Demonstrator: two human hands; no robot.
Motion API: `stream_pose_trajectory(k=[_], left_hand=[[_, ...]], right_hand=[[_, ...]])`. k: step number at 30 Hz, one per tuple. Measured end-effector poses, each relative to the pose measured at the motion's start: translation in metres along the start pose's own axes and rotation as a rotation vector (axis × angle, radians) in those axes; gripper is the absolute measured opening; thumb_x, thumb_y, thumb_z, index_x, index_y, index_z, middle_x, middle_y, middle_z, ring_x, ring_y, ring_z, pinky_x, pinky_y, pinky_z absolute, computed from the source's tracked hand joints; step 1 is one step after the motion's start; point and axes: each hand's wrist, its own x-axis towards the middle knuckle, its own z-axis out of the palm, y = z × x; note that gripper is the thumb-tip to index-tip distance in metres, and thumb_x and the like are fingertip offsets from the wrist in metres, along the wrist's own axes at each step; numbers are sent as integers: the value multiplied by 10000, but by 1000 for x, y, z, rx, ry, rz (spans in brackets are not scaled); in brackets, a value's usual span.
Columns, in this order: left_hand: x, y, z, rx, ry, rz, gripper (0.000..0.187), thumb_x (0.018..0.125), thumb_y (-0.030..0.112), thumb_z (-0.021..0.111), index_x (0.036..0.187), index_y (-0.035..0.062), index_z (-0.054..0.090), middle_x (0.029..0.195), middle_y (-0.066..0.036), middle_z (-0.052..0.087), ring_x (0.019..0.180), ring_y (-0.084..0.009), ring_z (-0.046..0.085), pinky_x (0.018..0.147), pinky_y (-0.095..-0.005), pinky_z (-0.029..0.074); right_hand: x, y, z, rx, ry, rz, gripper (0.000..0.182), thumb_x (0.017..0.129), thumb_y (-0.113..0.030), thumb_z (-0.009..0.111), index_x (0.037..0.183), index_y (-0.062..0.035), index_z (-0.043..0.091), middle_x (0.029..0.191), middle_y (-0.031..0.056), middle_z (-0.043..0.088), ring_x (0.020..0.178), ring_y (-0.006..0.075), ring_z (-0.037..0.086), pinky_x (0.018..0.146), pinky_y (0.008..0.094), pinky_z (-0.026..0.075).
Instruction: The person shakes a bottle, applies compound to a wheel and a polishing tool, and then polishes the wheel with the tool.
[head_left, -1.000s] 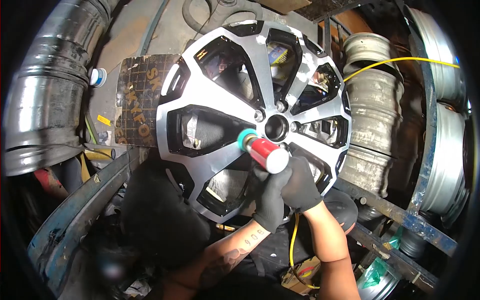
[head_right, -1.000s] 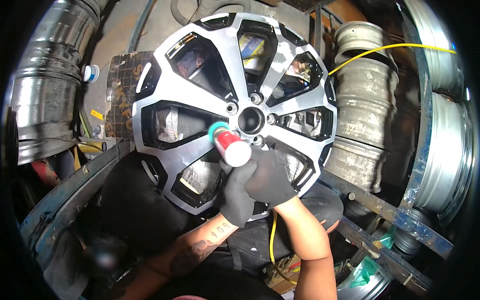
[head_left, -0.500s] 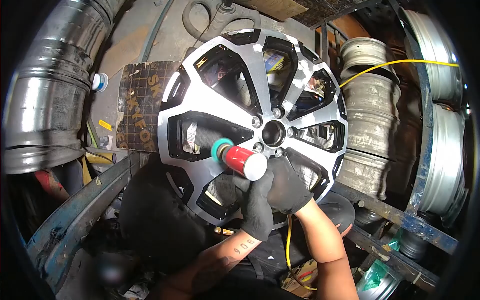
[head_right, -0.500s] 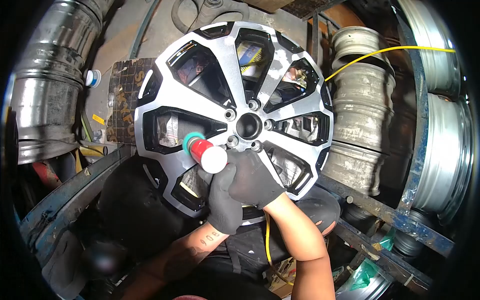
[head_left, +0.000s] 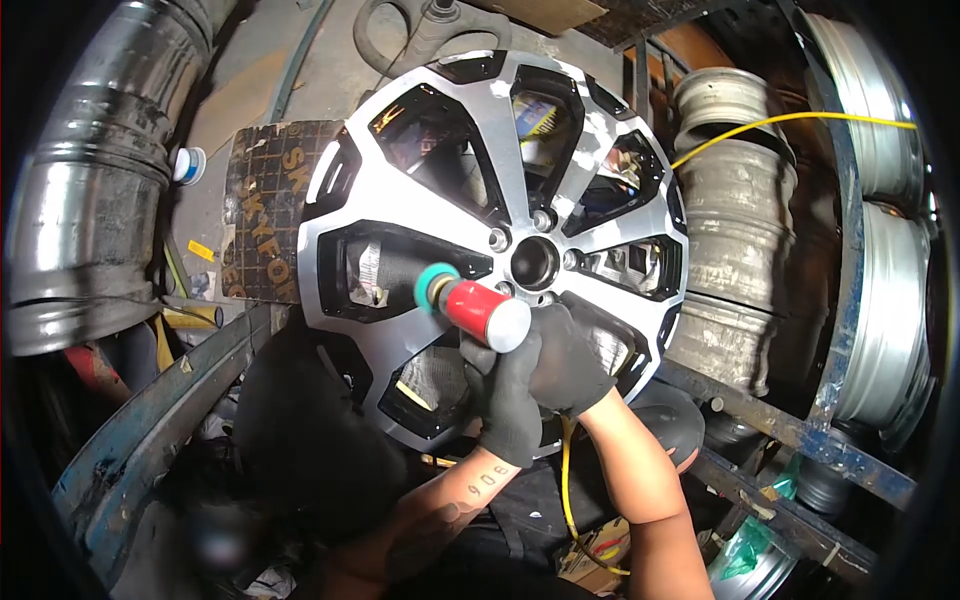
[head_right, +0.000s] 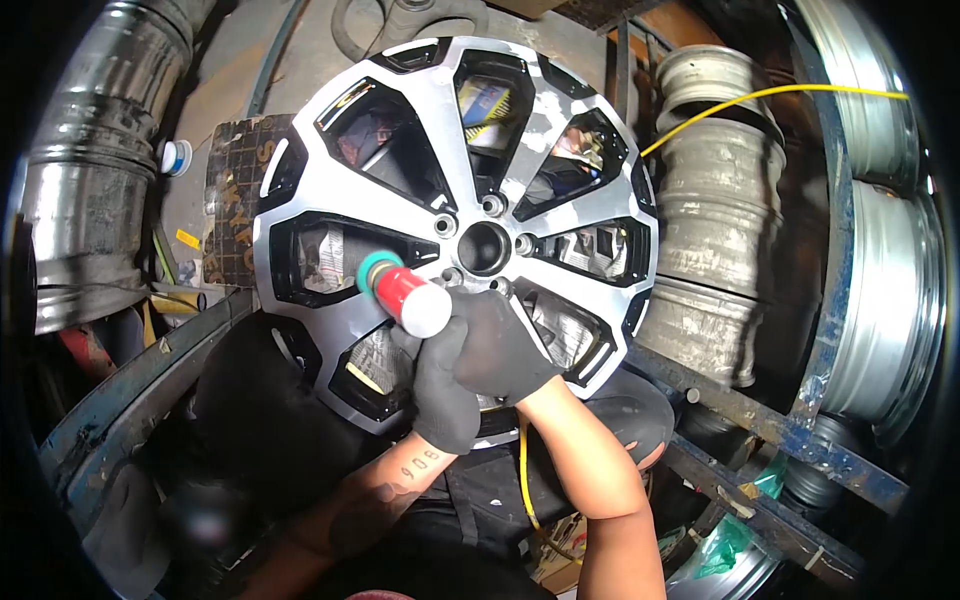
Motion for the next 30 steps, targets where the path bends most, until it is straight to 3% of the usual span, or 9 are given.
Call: stream_pose_trajectory(k=[4, 7, 11, 14, 18, 21, 26, 29, 30], left_hand=[[14, -2, 4, -75, -72, -208, 271, 992, 184, 567, 1234, 63, 555, 1181, -54, 607, 1092, -140, 612, 931, -329, 512], [22, 6, 4, 150, -309, -164, 270, 996, 208, 570, 1221, 60, 560, 1192, -64, 596, 1096, -148, 602, 932, -325, 505], [5, 1, 5, 67, -112, -236, 328, 1009, 258, 575, 1267, 57, 553, 1180, -57, 594, 1112, -143, 576, 973, -335, 473], [-20, 25, 22, 108, 50, -199, 342, 1034, 263, 548, 1305, 54, 549, 1185, -51, 600, 1119, -146, 573, 990, -339, 466], [-14, 27, 15, 131, -120, -255, 337, 1054, 279, 538, 1295, 46, 571, 1210, -62, 614, 1136, -141, 577, 984, -328, 471], [0, 17, 10, 81, -253, -300, 328, 1053, 278, 558, 1271, 35, 590, 1218, -66, 625, 1154, -132, 575, 978, -320, 476], [-11, 25, 24, 374, -225, -97, 413, 1085, 382, 517, 1263, 15, 582, 1157, -65, 640, 1055, -159, 602, 939, -335, 492], [1, 22, 19, 289, -311, -43, 343, 1053, 339, 620, 1175, 23, 564, 1061, -46, 632, 954, -108, 584, 839, -290, 496], [2, 28, 21, 254, -306, -81, 358, 1064, 349, 602, 1194, 18, 559, 1062, -44, 627, 958, -106, 590, 841, -293, 501]], right_hand=[[-3, 7, -4, -72, 100, 121, 325, 864, -305, 791, 1065, -52, 759, 848, 201, 734, 769, 370, 723, 712, 413, 551], [-13, 27, -1, -86, 177, 228, 326, 875, -314, 758, 1040, -34, 734, 817, 241, 709, 788, 456, 696, 688, 478, 545], [-5, 1, -12, -54, -12, 214, 322, 879, -337, 755, 1004, -40, 741, 825, 243, 705, 785, 440, 698, 679, 470, 547], [-8, -5, -18, -42, -111, 91, 315, 881, -341, 756, 976, -41, 738, 813, 235, 702, 767, 435, 692, 659, 463, 539], [-9, 5, -14, 3, -72, 138, 371, 881, -408, 753, 915, -40, 726, 773, 216, 696, 716, 426, 680, 622, 475, 516], [-12, 6, -17, -210, 4, 193, 396, 894, -430, 735, 916, -35, 721, 776, 217, 696, 715, 429, 677, 635, 490, 514], [-6, -1, -38, 51, -110, 211, 410, 908, -392, 707, 924, 17, 698, 780, 256, 674, 766, 460, 650, 689, 454, 498], [0, -2, -49, -226, -252, 242, 387, 913, -361, 694, 903, 26, 707, 784, 258, 672, 737, 447, 643, 694, 438, 503], [5, -9, -48, -45, -232, 337, 377, 905, -339, 687, 862, 36, 701, 785, 259, 669, 703, 416, 636, 695, 427, 509]])
